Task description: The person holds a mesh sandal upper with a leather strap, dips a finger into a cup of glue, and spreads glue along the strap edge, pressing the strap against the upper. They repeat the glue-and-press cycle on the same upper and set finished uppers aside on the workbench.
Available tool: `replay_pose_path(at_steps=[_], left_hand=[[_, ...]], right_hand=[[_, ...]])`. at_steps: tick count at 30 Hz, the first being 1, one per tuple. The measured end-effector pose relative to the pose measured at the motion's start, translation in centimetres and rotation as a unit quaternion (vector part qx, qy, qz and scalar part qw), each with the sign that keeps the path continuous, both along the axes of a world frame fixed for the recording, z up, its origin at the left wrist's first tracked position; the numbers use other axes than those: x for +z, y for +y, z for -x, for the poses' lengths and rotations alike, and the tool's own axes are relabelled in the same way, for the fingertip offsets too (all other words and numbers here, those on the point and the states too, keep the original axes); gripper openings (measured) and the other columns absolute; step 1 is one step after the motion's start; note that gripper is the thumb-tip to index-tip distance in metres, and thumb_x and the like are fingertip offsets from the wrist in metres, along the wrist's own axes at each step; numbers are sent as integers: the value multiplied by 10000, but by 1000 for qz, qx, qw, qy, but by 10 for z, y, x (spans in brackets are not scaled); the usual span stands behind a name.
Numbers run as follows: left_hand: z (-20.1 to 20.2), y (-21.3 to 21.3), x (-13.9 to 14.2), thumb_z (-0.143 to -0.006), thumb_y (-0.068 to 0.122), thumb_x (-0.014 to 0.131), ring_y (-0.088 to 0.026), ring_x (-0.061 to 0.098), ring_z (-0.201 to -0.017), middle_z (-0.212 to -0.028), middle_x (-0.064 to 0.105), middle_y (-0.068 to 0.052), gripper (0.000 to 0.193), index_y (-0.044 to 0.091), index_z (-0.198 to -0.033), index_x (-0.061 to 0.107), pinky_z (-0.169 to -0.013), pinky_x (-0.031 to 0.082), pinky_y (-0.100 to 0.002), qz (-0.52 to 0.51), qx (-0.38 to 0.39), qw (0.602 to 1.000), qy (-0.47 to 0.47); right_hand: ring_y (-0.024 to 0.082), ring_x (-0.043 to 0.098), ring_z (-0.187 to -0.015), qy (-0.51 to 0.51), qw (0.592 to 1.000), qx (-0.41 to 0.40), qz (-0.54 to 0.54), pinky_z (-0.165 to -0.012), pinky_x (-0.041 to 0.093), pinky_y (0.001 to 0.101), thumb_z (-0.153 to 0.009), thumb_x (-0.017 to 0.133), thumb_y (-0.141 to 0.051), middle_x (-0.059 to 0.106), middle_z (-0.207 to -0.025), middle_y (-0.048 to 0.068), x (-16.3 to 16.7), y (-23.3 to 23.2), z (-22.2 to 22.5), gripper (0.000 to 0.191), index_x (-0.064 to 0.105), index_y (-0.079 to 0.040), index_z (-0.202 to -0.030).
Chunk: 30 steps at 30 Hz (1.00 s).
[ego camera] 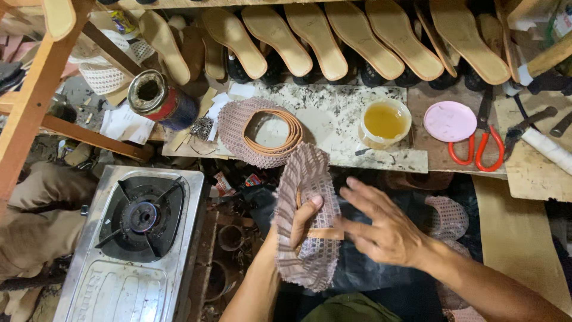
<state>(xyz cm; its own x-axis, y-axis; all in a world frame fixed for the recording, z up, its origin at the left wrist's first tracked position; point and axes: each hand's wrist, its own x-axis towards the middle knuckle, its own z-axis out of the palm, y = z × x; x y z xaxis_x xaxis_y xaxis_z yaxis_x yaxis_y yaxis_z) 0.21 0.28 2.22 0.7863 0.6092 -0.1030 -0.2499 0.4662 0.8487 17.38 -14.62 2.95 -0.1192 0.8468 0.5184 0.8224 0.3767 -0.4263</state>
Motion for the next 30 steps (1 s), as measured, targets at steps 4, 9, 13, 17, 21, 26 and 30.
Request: replay_pose_path(at_steps=[4,9,13,17,21,26,30], left_hand=[[1,-5,-6,-966,143,639,-136,669,-944,-1123,704,-90,411,-20,-1341,599,-779,580,-263,65,-85,993,52],[10,-9,-25,-1023,122,624,-128,676,-762,-935,734,-58,212,-49,-1132,686,-675,565,-272,99,-132,985,57],[10,-11,-22,-1015,119,638,-106,673,-791,-957,732,-43,209,-28,-1153,693,-704,564,-261,80,-132,987,51],[7,-11,-8,-996,123,626,-122,693,-788,-949,736,-49,209,-8,-1149,681,-688,575,-271,110,-89,987,72],[4,-11,0,-922,161,595,-120,692,-732,-895,721,-7,249,120,-1164,639,-612,580,-298,170,-61,980,84],[-2,-11,-11,-1022,202,641,-75,628,-798,-948,696,-9,260,22,-1208,662,-718,539,-254,42,-64,996,47],[0,-10,-26,-993,243,624,-49,637,-836,-992,707,22,302,49,-1223,660,-760,548,-236,65,-38,996,47]], right_hand=[[465,350,-1488,-32,997,-68,-12,-1202,369,551,-707,705,10,325,-1603,205,1,9,-15,736,597,-248,-1388],[487,355,-1475,-12,998,-66,-17,-1188,382,556,-690,709,37,320,-1588,224,7,6,-18,687,635,-169,-1342],[479,358,-1470,10,998,-67,-8,-1179,379,550,-700,725,33,311,-1589,233,2,2,-11,640,660,-122,-1318],[450,335,-1484,14,999,-30,-14,-1214,367,537,-706,701,55,274,-1611,216,-3,-6,-8,629,692,-181,-1289],[365,339,-1508,11,999,-23,-34,-1222,376,495,-725,752,-3,324,-1627,92,-1,-13,-11,524,724,-239,-1192],[412,379,-1462,-16,999,-23,-31,-1173,427,521,-755,781,-26,356,-1551,129,1,-10,-10,489,759,-186,-1217],[381,452,-1414,-42,997,-37,-55,-1098,461,499,-783,801,-59,471,-1478,85,6,-13,-5,422,748,-257,-1152]])
